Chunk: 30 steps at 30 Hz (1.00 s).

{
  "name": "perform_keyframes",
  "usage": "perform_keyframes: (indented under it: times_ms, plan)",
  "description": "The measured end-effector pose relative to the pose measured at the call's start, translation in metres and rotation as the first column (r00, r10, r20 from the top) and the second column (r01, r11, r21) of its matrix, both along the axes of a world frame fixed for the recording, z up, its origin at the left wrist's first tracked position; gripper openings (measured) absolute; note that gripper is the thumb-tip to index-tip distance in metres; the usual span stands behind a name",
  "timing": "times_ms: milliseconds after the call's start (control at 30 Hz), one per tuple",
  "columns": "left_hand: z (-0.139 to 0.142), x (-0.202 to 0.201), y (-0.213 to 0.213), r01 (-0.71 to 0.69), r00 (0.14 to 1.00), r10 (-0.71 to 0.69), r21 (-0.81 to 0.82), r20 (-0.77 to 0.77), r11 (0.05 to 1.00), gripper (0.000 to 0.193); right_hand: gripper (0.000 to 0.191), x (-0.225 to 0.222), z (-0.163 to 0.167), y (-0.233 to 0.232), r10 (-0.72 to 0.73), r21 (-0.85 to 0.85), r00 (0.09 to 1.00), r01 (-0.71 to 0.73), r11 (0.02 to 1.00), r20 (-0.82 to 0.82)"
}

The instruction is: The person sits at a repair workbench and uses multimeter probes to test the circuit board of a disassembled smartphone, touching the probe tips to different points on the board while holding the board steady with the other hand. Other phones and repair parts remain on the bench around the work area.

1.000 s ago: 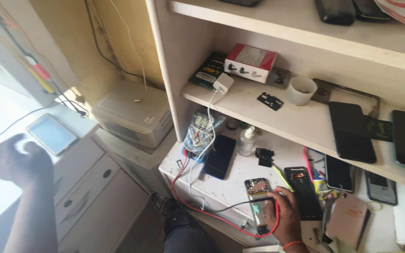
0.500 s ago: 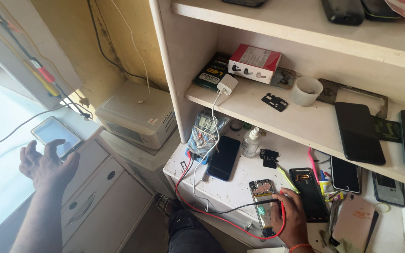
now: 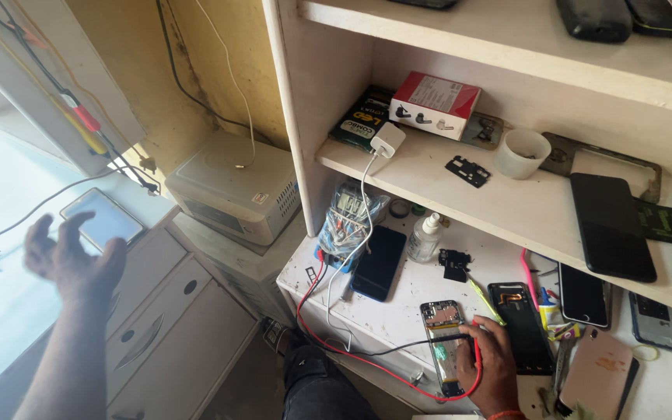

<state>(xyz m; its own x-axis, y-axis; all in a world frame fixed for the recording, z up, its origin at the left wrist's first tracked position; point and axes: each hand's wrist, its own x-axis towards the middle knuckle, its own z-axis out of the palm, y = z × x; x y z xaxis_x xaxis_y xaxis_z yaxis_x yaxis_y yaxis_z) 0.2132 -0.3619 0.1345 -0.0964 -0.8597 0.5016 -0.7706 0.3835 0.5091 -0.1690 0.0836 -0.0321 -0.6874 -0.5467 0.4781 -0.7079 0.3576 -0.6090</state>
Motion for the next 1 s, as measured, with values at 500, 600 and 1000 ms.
perform_keyframes:
  times_ms: [500, 600, 1000]
  plan:
    - [0.001, 0.011, -0.008, -0.028, 0.918, -0.029, 0.136, 0.396, 0.990, 0.077, 0.032, 0.002, -0.004, 0.001, 0.006, -0.005, 1.000, -0.006, 1.000, 0.017]
    - [0.002, 0.010, -0.009, -0.060, 0.894, -0.018, 0.159, 0.448, 0.985, 0.073, 0.032, 0.002, -0.005, 0.001, 0.016, -0.018, 1.000, -0.015, 1.000, 0.012]
    - [0.059, -0.021, -0.031, -0.333, 0.943, 0.295, 0.412, 0.154, 0.848, 0.106, 0.028, 0.000, -0.009, -0.001, 0.024, -0.064, 1.000, -0.024, 0.998, 0.002]
